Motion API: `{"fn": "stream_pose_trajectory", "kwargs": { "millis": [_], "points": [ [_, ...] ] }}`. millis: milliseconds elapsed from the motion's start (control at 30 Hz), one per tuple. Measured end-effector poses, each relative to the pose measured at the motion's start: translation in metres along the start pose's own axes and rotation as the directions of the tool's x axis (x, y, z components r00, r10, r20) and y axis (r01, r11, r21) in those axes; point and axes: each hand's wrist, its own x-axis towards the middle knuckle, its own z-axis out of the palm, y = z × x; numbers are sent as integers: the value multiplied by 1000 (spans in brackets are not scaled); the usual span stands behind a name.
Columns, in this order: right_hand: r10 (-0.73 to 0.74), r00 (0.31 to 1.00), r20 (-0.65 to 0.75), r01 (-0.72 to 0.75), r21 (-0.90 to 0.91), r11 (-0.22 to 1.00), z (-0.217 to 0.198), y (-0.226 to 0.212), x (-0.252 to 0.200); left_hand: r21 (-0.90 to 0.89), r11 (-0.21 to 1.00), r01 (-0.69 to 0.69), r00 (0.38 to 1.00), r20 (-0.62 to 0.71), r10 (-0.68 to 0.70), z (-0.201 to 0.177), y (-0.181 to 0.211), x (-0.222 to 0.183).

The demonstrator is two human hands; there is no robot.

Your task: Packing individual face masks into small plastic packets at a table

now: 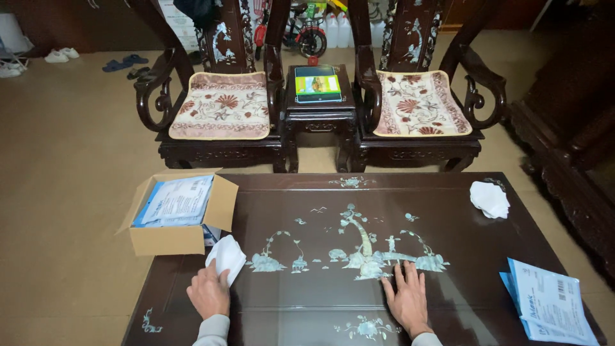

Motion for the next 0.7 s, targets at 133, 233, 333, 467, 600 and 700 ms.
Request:
{"fn": "stream_pose_trajectory", "kwargs": {
  "millis": [133, 233, 333, 467, 600, 700],
  "points": [
    [5, 1000, -19, -3, 72, 997, -9, -2, -1, -179, 979, -100, 970, -235, 56, -24, 21, -2],
    [164, 982, -94, -95, 502, 859, -37, -15, 1, -485, 844, -230, 967, -214, 141, -70, 53, -8],
    [398, 916, 49, -319, 687, 652, -78, -56, 9, -775, 584, -240, 971, -198, 136, -102, 104, -24],
    [232, 893, 386, -422, 896, 137, -123, -129, 16, -706, 334, 624, 730, 679, 73, -99, 173, -64],
    [-63, 844, 533, -536, 841, -66, -75, -138, 12, -630, 120, 768, 609, 775, 168, -82, 215, -81],
    [-38, 829, 557, -558, 829, -19, -48, -133, 14, -490, -149, 859, 503, 862, 63, -69, 228, -86]
  ]
}}
